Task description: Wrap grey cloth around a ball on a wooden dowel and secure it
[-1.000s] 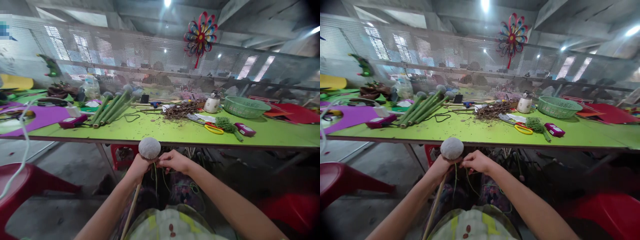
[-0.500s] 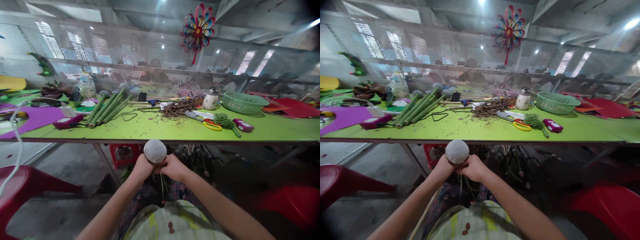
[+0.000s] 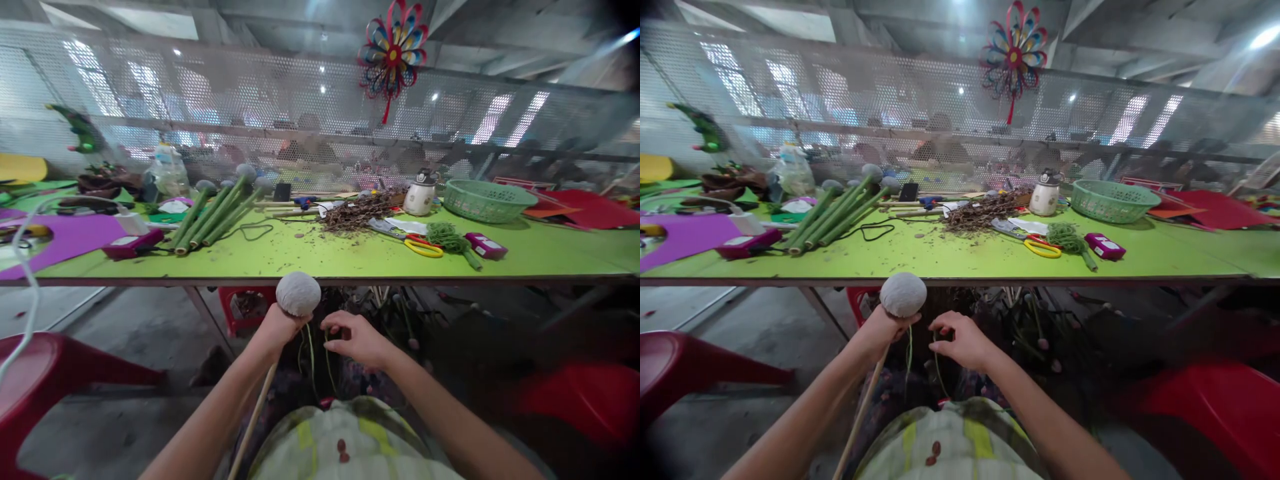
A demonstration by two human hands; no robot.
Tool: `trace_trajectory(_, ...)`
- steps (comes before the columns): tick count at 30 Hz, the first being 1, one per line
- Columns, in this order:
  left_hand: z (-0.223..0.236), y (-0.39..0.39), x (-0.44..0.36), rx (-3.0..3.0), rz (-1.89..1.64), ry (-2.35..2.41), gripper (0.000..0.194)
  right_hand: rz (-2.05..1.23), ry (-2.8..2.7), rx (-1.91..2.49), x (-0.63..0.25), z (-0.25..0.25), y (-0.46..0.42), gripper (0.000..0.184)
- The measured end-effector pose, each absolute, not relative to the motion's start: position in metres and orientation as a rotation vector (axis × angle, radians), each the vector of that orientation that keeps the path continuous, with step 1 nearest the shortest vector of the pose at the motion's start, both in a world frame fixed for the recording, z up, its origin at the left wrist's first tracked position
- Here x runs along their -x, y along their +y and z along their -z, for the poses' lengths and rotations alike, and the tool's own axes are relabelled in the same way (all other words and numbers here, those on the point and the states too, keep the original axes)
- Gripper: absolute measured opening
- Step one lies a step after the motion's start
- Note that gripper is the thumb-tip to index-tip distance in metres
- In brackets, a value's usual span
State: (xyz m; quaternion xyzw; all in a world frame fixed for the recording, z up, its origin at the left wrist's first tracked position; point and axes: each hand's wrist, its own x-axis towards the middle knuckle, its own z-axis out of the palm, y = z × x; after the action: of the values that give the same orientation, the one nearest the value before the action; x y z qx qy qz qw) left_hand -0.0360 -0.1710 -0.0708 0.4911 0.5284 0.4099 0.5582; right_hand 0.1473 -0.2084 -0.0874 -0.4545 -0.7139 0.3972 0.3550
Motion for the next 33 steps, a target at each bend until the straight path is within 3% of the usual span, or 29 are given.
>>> trace_trajectory(2,0.074,-0.171,0.035,-1.133,-0.935,1.263,0.029,-0.943,-1.788,1.233,-0.143,0.078,-0.215,0.036)
trace_trajectory(4,0.077,-0.171,0.032,-1.134,-0.920,1.281,0.028,-0.947,-1.693,1.249,-0.135,0.069,-0.221,0.024)
trace_trajectory(7,0.080,-0.172,0.029,-1.179,-0.958,1.259,0.023,-1.034,-1.622,1.213,-0.119,0.065,-0.224,0.031)
trace_trajectory(14,0.078,-0.173,0.032,-1.230,-0.951,1.244,0.031,-1.216,-1.368,1.148,-0.108,0.078,-0.220,0.014)
trace_trajectory(20,0.076,-0.173,0.035,-1.240,-0.960,1.254,0.035,-1.314,-1.348,1.086,-0.128,0.066,-0.221,0.023)
trace_trajectory(24,0.076,-0.171,0.042,-1.107,-0.933,1.279,0.025,-1.368,-1.406,1.128,-0.142,0.069,-0.220,0.026)
trace_trajectory(33,0.060,-0.189,0.036,-1.105,-0.814,1.156,0.027,-1.353,-1.021,1.052,-0.149,0.093,-0.192,0.025)
